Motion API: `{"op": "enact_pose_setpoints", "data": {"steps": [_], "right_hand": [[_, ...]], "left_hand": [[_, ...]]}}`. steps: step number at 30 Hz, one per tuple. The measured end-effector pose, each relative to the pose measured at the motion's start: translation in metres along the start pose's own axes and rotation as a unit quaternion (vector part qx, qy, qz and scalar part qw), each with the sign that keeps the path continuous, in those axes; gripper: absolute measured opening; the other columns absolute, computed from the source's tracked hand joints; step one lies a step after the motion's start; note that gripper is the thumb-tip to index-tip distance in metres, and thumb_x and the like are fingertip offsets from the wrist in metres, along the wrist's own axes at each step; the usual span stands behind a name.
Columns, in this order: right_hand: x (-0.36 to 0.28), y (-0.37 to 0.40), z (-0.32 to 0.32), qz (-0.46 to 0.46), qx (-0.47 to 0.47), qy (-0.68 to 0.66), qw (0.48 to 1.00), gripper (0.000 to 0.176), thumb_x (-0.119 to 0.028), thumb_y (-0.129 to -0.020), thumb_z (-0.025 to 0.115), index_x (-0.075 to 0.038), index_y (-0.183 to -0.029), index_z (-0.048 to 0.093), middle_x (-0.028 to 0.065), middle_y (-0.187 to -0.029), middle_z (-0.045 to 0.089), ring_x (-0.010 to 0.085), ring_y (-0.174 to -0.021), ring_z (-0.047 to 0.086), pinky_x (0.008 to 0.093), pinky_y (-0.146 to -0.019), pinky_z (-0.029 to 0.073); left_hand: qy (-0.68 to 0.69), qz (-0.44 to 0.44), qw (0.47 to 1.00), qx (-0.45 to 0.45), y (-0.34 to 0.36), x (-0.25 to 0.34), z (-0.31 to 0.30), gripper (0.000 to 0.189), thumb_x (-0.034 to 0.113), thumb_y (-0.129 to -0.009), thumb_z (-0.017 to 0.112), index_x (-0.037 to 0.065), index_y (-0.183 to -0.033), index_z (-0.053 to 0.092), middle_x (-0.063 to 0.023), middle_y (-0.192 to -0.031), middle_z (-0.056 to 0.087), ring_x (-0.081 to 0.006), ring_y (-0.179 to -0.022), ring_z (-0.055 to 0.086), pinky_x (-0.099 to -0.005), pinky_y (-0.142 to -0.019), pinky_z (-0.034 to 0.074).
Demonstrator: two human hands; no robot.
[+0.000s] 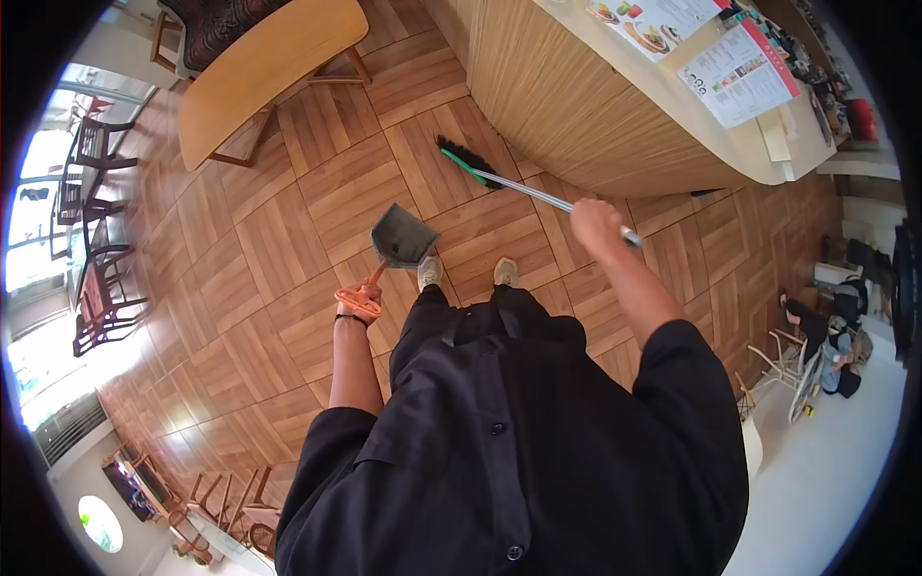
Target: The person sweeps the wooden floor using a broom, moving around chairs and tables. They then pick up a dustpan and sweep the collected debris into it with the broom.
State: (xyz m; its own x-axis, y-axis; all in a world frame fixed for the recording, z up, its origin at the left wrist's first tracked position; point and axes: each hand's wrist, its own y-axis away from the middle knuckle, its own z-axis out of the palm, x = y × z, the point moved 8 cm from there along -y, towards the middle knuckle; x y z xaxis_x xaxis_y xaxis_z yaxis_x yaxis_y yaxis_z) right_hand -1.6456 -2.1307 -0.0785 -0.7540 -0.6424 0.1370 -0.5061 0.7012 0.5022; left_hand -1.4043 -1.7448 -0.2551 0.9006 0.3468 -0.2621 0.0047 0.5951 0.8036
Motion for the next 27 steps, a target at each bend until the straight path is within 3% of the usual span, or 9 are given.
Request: {"op": "enact_pose_setpoints", "data": {"steps": [4,9,12,13,18,21,24,27], "right_hand": [[-0.010,0.015,-0.052,0.072,0.001,0.024,0.997,0.021,-0.011,-0.082,0.048,-0.002,-0.084,0.067,0.0166,-0.087,0.065,0.0303,-0.082,0.064,0.0384,-0.068,0.051],[-0.039,-0.011,-0.043,0.090,0.061,0.019,0.994,0.022,-0.012,-0.082,0.046,-0.001,-0.081,0.065,0.0200,-0.083,0.064,0.0338,-0.079,0.063,0.0418,-0.067,0.051],[-0.076,-0.034,-0.001,0.108,0.029,-0.006,0.994,0.022,-0.012,-0.082,0.045,-0.002,-0.083,0.065,0.0181,-0.081,0.065,0.0314,-0.079,0.064,0.0417,-0.064,0.052],[-0.099,-0.033,0.005,0.091,0.017,0.006,0.996,0.021,-0.012,-0.083,0.046,-0.003,-0.084,0.066,0.0163,-0.083,0.065,0.0298,-0.081,0.064,0.0402,-0.063,0.052],[-0.196,0.005,0.037,-0.011,0.022,0.056,0.998,0.018,-0.011,-0.081,0.050,-0.004,-0.084,0.065,0.0121,-0.080,0.065,0.0274,-0.074,0.065,0.0377,-0.059,0.052],[-0.221,0.034,0.021,-0.054,-0.011,0.028,0.998,0.016,-0.010,-0.080,0.049,-0.003,-0.081,0.064,0.0129,-0.077,0.065,0.0280,-0.072,0.065,0.0378,-0.058,0.052],[-0.231,0.051,-0.001,-0.110,-0.007,0.032,0.993,0.015,-0.010,-0.078,0.049,-0.002,-0.077,0.062,0.0150,-0.069,0.063,0.0291,-0.067,0.064,0.0381,-0.056,0.051],[-0.228,0.059,-0.020,-0.143,0.003,0.052,0.988,0.014,-0.009,-0.077,0.049,-0.002,-0.074,0.061,0.0162,-0.066,0.062,0.0298,-0.064,0.064,0.0384,-0.055,0.051]], "left_hand": [[-0.012,-0.020,0.999,-0.032,-0.006,0.030,0.009,0.013,0.009,-0.090,0.033,-0.003,-0.092,0.035,-0.0047,-0.059,0.041,-0.0131,-0.051,0.043,-0.0224,-0.044,0.038],[-0.009,-0.037,0.999,0.002,-0.026,0.065,-0.015,0.014,0.012,-0.089,0.035,-0.002,-0.088,0.037,-0.0048,-0.059,0.042,-0.0143,-0.051,0.044,-0.0229,-0.044,0.038],[-0.015,-0.031,0.999,0.004,-0.033,0.079,-0.021,0.023,0.009,-0.088,0.037,0.004,-0.108,0.045,-0.0027,-0.057,0.042,-0.0133,-0.049,0.044,-0.0211,-0.043,0.040],[-0.017,-0.024,0.999,0.014,-0.036,0.084,-0.027,0.032,0.008,-0.087,0.037,0.007,-0.117,0.049,-0.0015,-0.056,0.042,-0.0129,-0.048,0.045,-0.0202,-0.044,0.041],[0.009,-0.036,0.999,0.007,-0.050,0.104,-0.049,0.022,0.006,-0.085,0.044,0.006,-0.106,0.052,-0.0021,-0.057,0.044,-0.0135,-0.050,0.047,-0.0228,-0.046,0.043],[0.000,0.012,1.000,0.018,-0.057,0.116,-0.061,0.019,0.004,-0.084,0.045,0.006,-0.102,0.051,-0.0024,-0.058,0.045,-0.0136,-0.051,0.048,-0.0224,-0.045,0.042],[0.035,0.007,0.999,0.021,-0.057,0.120,-0.061,0.016,0.001,-0.083,0.045,0.005,-0.098,0.050,-0.0024,-0.058,0.044,-0.0138,-0.051,0.048,-0.0225,-0.045,0.043],[-0.020,0.039,0.998,0.040,-0.055,0.131,-0.058,0.035,0.005,-0.086,0.037,-0.004,-0.120,0.039,-0.0017,-0.056,0.042,-0.0095,-0.048,0.043,-0.0181,-0.043,0.037]]}}
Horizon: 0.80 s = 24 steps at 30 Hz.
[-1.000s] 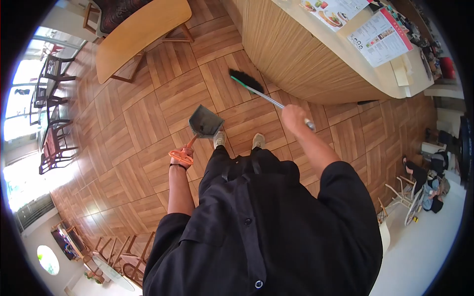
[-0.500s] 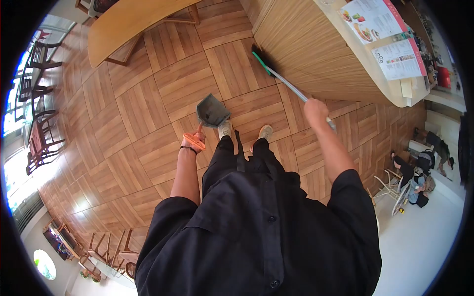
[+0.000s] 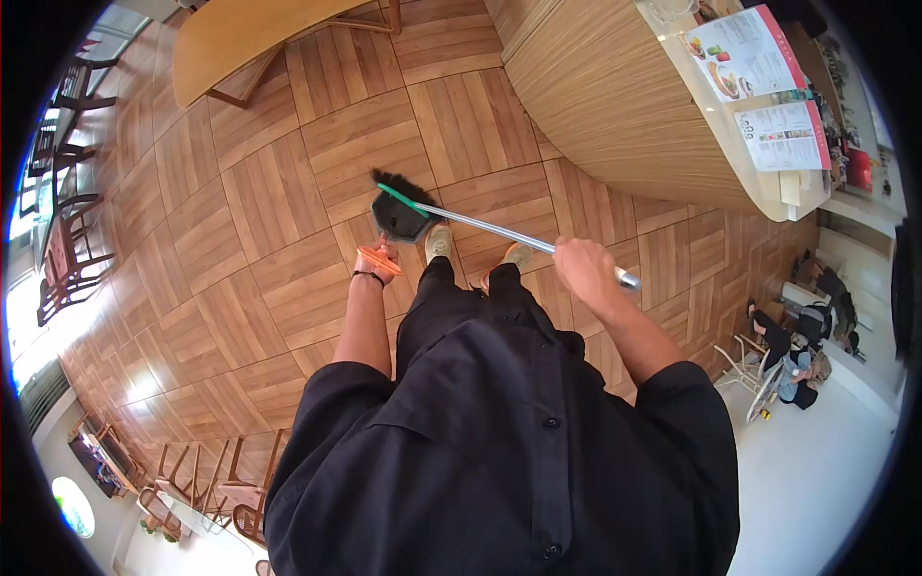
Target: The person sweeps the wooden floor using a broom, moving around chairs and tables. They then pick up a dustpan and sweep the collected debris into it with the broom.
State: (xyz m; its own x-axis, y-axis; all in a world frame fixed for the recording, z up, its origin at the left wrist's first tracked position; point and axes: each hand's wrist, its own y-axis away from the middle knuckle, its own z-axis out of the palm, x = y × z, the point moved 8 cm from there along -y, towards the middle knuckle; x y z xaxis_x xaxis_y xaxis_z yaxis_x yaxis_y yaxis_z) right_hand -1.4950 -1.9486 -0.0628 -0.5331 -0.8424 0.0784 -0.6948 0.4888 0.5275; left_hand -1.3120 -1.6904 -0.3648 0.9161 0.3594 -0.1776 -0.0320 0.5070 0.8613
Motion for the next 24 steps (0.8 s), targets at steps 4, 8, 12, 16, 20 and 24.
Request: {"op": "enact_pose_setpoints", "data": {"steps": [4,8,12,16,20,24], "right_hand": [[0.021,0.010,-0.038,0.004,0.028,0.025,0.999,0.013,-0.009,-0.077,0.050,-0.001,-0.071,0.059,0.0169,-0.064,0.061,0.0301,-0.061,0.063,0.0383,-0.053,0.051],[0.034,0.003,-0.049,0.063,0.054,0.043,0.996,0.014,-0.009,-0.078,0.050,-0.001,-0.070,0.059,0.0163,-0.064,0.061,0.0297,-0.061,0.064,0.0376,-0.053,0.051],[0.026,-0.012,-0.027,0.107,0.069,0.018,0.992,0.016,-0.010,-0.080,0.048,-0.002,-0.072,0.060,0.0147,-0.065,0.062,0.0292,-0.063,0.064,0.0372,-0.054,0.051],[0.004,-0.025,0.025,0.123,0.087,0.014,0.989,0.021,-0.015,-0.084,0.045,-0.002,-0.076,0.060,0.0160,-0.066,0.062,0.0302,-0.062,0.063,0.0396,-0.052,0.052],[-0.026,-0.016,0.039,0.082,0.063,-0.004,0.995,0.020,-0.012,-0.082,0.045,-0.001,-0.074,0.059,0.0165,-0.065,0.062,0.0308,-0.061,0.063,0.0393,-0.052,0.051],[-0.046,-0.005,0.019,0.014,0.027,-0.004,1.000,0.018,-0.012,-0.081,0.046,0.000,-0.074,0.059,0.0165,-0.064,0.061,0.0307,-0.062,0.063,0.0403,-0.053,0.051]], "left_hand": [[0.012,-0.021,1.000,-0.015,0.011,0.006,-0.002,0.036,0.007,-0.087,0.037,-0.006,-0.121,0.036,-0.0027,-0.056,0.042,-0.0109,-0.048,0.044,-0.0200,-0.043,0.038],[0.055,-0.015,0.998,-0.030,0.025,0.008,-0.007,0.034,0.010,-0.088,0.038,-0.008,-0.117,0.036,-0.0041,-0.056,0.042,-0.0127,-0.049,0.045,-0.0215,-0.043,0.039],[0.066,-0.039,0.997,-0.032,0.024,0.009,-0.021,0.027,0.010,-0.089,0.038,0.004,-0.111,0.052,-0.0016,-0.058,0.043,-0.0113,-0.050,0.045,-0.0196,-0.046,0.041],[0.063,-0.027,0.997,-0.035,0.019,0.015,-0.029,0.030,0.014,-0.089,0.036,0.001,-0.113,0.050,-0.0015,-0.057,0.043,-0.0115,-0.050,0.045,-0.0196,-0.046,0.042],[0.076,-0.015,0.997,-0.024,0.012,0.026,-0.039,0.033,0.016,-0.089,0.036,-0.002,-0.113,0.048,-0.0015,-0.058,0.043,-0.0108,-0.049,0.044,-0.0188,-0.044,0.039],[0.066,0.018,0.996,-0.054,0.018,0.031,-0.037,0.032,0.010,-0.090,0.034,-0.012,-0.112,0.032,-0.0050,-0.056,0.042,-0.0138,-0.049,0.045,-0.0218,-0.042,0.042]]}}
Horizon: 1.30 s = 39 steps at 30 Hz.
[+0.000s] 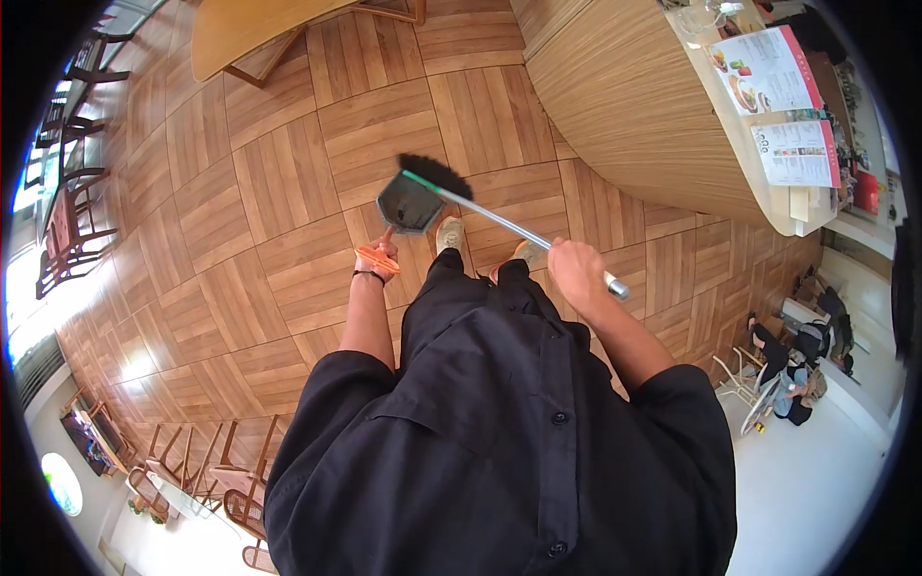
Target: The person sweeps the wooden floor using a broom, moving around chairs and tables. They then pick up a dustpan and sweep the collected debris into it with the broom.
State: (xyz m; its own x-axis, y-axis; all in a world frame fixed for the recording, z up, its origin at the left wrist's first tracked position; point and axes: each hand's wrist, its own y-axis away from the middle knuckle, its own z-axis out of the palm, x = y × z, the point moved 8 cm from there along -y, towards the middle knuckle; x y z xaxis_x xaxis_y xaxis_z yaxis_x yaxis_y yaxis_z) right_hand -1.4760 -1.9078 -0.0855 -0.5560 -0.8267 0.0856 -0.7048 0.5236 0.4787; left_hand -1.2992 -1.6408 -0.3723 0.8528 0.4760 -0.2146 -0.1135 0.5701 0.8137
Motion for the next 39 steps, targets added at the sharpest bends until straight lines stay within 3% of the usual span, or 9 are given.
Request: {"op": "enact_pose_setpoints", "data": {"steps": [10,16,18,20,21,25,28,34,39], "right_hand": [[0.030,0.006,-0.070,0.048,-0.054,-0.049,0.996,0.026,-0.022,-0.082,0.052,0.002,-0.078,0.060,0.0236,-0.071,0.060,0.0370,-0.073,0.060,0.0455,-0.065,0.048],[0.079,0.003,0.008,0.189,-0.159,-0.165,0.955,0.039,-0.032,-0.082,0.054,0.005,-0.089,0.061,0.0265,-0.089,0.060,0.0401,-0.085,0.058,0.0459,-0.071,0.046],[0.071,0.004,0.043,0.192,-0.156,-0.241,0.938,0.043,-0.035,-0.082,0.054,0.007,-0.089,0.060,0.0283,-0.084,0.060,0.0417,-0.083,0.058,0.0458,-0.068,0.046],[0.063,-0.002,0.101,0.172,-0.100,-0.312,0.929,0.043,-0.036,-0.085,0.054,0.005,-0.072,0.057,0.0129,-0.058,0.055,0.0229,-0.045,0.052,0.0380,-0.043,0.039],[0.049,0.002,0.104,0.203,-0.145,-0.374,0.893,0.042,-0.037,-0.085,0.053,0.002,-0.070,0.055,0.0090,-0.055,0.052,0.0195,-0.043,0.049,0.0353,-0.040,0.036],[-0.004,-0.011,0.095,0.241,-0.240,-0.567,0.750,0.038,-0.039,-0.087,0.050,-0.008,-0.066,0.045,0.0009,-0.050,0.042,0.0119,-0.038,0.040,0.0287,-0.035,0.032],[-0.012,-0.044,0.080,0.226,-0.250,-0.569,0.750,0.038,-0.039,-0.089,0.048,-0.010,-0.065,0.042,-0.0005,-0.049,0.040,0.0103,-0.038,0.038,0.0280,-0.035,0.032],[-0.032,-0.148,0.026,0.159,-0.194,-0.469,0.847,0.046,-0.041,-0.090,0.044,-0.007,-0.060,0.042,0.0025,-0.046,0.042,0.0137,-0.037,0.042,0.0315,-0.036,0.035],[-0.087,-0.273,-0.023,0.102,-0.193,-0.393,0.893,0.052,-0.040,-0.092,0.033,0.003,-0.071,0.053,0.0143,-0.052,0.052,0.0264,-0.048,0.055,0.0391,-0.049,0.044]], "left_hand": [[0.057,-0.037,0.997,-0.034,0.023,0.002,0.009,0.047,0.009,-0.088,0.035,-0.011,-0.128,0.021,-0.0030,-0.056,0.042,-0.0126,-0.049,0.045,-0.0202,-0.043,0.041],[0.138,-0.048,0.986,-0.078,0.042,0.022,0.003,0.049,0.011,-0.090,0.037,-0.012,-0.129,0.016,-0.0025,-0.055,0.041,-0.0124,-0.049,0.043,-0.0210,-0.044,0.039],[0.158,-0.030,0.985,-0.066,0.053,0.035,0.001,0.037,0.010,-0.091,0.038,-0.012,-0.117,0.026,-0.0032,-0.056,0.040,-0.0136,-0.051,0.043,-0.0224,-0.045,0.039],[0.167,-0.007,0.983,-0.079,0.058,0.045,0.002,0.028,0.010,-0.091,0.040,-0.012,-0.107,0.031,-0.0037,-0.057,0.039,-0.0144,-0.052,0.043,-0.0229,-0.045,0.039],[0.169,0.004,0.983,-0.066,0.071,0.043,0.014,0.043,0.011,-0.090,0.036,-0.013,-0.124,0.026,-0.0064,-0.062,0.045,-0.0130,-0.048,0.042,-0.0218,-0.043,0.041],[0.170,0.050,0.982,-0.070,0.070,0.067,0.018,0.044,0.012,-0.091,0.038,-0.013,-0.124,0.026,-0.0055,-0.061,0.045,-0.0129,-0.049,0.043,-0.0217,-0.043,0.041],[0.170,0.109,0.978,-0.054,0.069,0.087,0.028,0.045,0.013,-0.090,0.041,-0.013,-0.124,0.026,-0.0047,-0.060,0.045,-0.0127,-0.051,0.044,-0.0214,-0.044,0.042],[0.221,0.069,0.966,-0.113,0.086,0.126,0.073,0.038,0.013,-0.089,0.044,-0.013,-0.115,0.034,-0.0039,-0.060,0.044,-0.0132,-0.052,0.044,-0.0205,-0.047,0.042],[0.340,0.086,0.924,-0.154,0.080,0.196,0.057,0.037,0.015,-0.091,0.043,-0.013,-0.110,0.030,-0.0040,-0.058,0.041,-0.0138,-0.051,0.044,-0.0227,-0.045,0.042]]}}
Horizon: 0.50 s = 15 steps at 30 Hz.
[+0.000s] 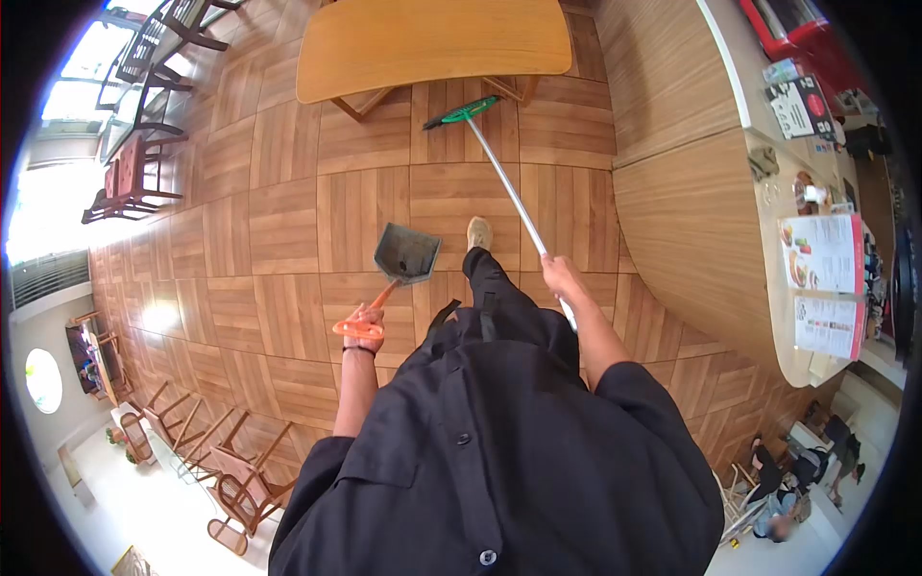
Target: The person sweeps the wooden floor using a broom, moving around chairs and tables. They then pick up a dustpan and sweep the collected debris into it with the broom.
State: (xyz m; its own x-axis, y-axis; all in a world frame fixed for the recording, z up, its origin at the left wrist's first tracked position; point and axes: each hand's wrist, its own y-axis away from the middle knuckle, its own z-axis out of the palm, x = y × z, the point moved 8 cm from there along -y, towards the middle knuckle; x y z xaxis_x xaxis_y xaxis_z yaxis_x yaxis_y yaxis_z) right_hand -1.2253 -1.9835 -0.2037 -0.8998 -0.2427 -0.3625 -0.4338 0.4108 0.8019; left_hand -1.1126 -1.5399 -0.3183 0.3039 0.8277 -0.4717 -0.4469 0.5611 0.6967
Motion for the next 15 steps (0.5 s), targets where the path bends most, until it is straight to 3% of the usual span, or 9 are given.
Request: {"op": "enact_pose_setpoints", "data": {"steps": [3,7,8,11,13,15], "right_hand": [[-0.080,-0.055,-0.002,-0.049,-0.010,0.038,0.998,0.054,-0.037,-0.092,0.029,0.005,-0.080,0.060,0.0181,-0.058,0.058,0.0313,-0.056,0.060,0.0416,-0.057,0.047],[-0.141,-0.129,0.009,-0.026,-0.014,0.047,0.998,0.053,-0.039,-0.091,0.030,0.005,-0.092,0.061,0.0213,-0.075,0.062,0.0324,-0.065,0.062,0.0416,-0.060,0.048],[-0.143,-0.142,0.019,-0.015,-0.017,0.046,0.999,0.054,-0.040,-0.091,0.030,0.004,-0.093,0.061,0.0218,-0.079,0.062,0.0328,-0.066,0.062,0.0415,-0.061,0.048],[-0.135,-0.146,0.032,0.014,0.010,0.028,0.999,0.058,-0.042,-0.091,0.028,0.005,-0.078,0.060,0.0184,-0.062,0.058,0.0287,-0.056,0.060,0.0417,-0.056,0.046],[-0.105,-0.146,0.046,0.013,0.006,0.059,0.998,0.059,-0.043,-0.091,0.028,0.006,-0.086,0.060,0.0202,-0.067,0.060,0.0302,-0.058,0.060,0.0426,-0.058,0.046],[-0.080,-0.113,0.050,0.077,-0.038,0.064,0.994,0.060,-0.044,-0.091,0.027,0.006,-0.095,0.059,0.0225,-0.073,0.060,0.0322,-0.063,0.061,0.0426,-0.060,0.046]], "left_hand": [[-0.039,0.019,0.998,0.049,0.019,-0.035,0.063,0.030,0.013,-0.091,0.043,-0.012,-0.103,0.032,-0.0048,-0.060,0.040,-0.0128,-0.051,0.043,-0.0216,-0.045,0.042],[-0.095,0.013,0.993,0.071,0.032,-0.061,0.125,0.030,0.011,-0.090,0.044,-0.015,-0.101,0.032,-0.0050,-0.061,0.040,-0.0108,-0.050,0.043,-0.0186,-0.044,0.042],[-0.112,0.037,0.990,0.075,0.031,-0.052,0.133,0.034,0.012,-0.090,0.044,-0.018,-0.101,0.032,-0.0048,-0.062,0.041,-0.0096,-0.049,0.042,-0.0172,-0.043,0.041],[-0.119,0.052,0.990,0.062,0.028,-0.043,0.159,0.035,0.013,-0.091,0.044,-0.019,-0.100,0.033,-0.0043,-0.062,0.042,-0.0093,-0.049,0.042,-0.0175,-0.042,0.041],[-0.110,0.039,0.991,0.061,0.020,-0.038,0.169,0.033,0.014,-0.091,0.043,-0.018,-0.097,0.035,-0.0036,-0.061,0.041,-0.0087,-0.049,0.042,-0.0175,-0.043,0.041],[-0.117,0.026,0.991,0.062,0.005,-0.020,0.179,0.032,0.015,-0.092,0.042,-0.016,-0.095,0.036,-0.0033,-0.061,0.041,-0.0083,-0.050,0.042,-0.0174,-0.042,0.041]]}}
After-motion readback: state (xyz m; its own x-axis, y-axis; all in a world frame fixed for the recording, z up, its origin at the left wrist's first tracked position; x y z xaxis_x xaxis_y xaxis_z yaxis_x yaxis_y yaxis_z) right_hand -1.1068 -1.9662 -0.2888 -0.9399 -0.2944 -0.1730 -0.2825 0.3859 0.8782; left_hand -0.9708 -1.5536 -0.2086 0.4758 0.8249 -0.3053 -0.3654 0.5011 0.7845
